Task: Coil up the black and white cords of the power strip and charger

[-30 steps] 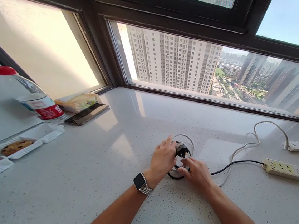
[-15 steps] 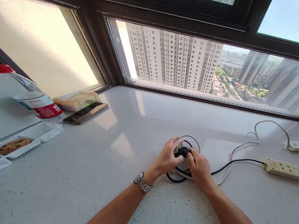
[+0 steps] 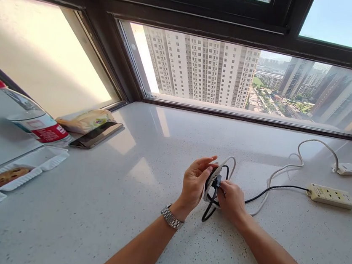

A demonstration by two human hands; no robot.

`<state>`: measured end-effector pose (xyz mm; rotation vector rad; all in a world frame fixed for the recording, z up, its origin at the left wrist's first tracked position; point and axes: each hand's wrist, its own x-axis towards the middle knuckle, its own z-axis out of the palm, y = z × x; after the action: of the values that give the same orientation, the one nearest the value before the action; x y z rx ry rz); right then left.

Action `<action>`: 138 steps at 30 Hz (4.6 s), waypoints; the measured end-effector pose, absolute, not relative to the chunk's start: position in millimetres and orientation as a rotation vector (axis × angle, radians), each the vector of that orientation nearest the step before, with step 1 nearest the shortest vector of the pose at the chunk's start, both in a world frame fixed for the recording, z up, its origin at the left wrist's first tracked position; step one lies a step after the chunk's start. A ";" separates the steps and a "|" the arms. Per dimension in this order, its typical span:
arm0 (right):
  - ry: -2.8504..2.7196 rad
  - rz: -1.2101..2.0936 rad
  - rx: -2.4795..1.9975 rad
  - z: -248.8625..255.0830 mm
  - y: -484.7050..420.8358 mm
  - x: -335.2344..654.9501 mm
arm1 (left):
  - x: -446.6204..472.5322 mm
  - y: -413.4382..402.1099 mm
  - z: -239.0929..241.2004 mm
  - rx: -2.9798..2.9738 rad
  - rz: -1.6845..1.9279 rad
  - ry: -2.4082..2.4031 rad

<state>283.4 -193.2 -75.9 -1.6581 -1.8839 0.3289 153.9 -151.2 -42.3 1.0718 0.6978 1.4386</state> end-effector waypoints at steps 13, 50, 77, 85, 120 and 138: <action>-1.893 0.326 -1.765 -71.5 -197.8 280.5 | 156.2 -158.8 -43.1 1.578 0.849 0.994; -1.614 0.064 -1.182 -18.8 -208.6 257.8 | 149.4 -159.7 60.6 2.656 1.112 1.146; -1.946 -0.121 -1.731 -47.8 -219.8 454.4 | 25.5 -51.1 -7.0 1.406 1.195 2.012; -1.767 -0.008 -2.428 -70.6 -278.8 601.1 | 3.0 -36.1 -40.8 1.393 0.920 2.161; -1.749 0.101 -2.422 -40.8 -107.9 485.9 | 37.8 -89.8 -33.4 2.185 0.152 1.737; -1.053 1.519 -0.765 53.3 -120.2 223.2 | 98.6 -128.0 -54.9 2.241 0.533 1.721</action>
<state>223.2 -120.2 53.3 -0.7654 -1.0527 1.5186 98.6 -128.0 -54.9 2.2406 1.7208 0.5334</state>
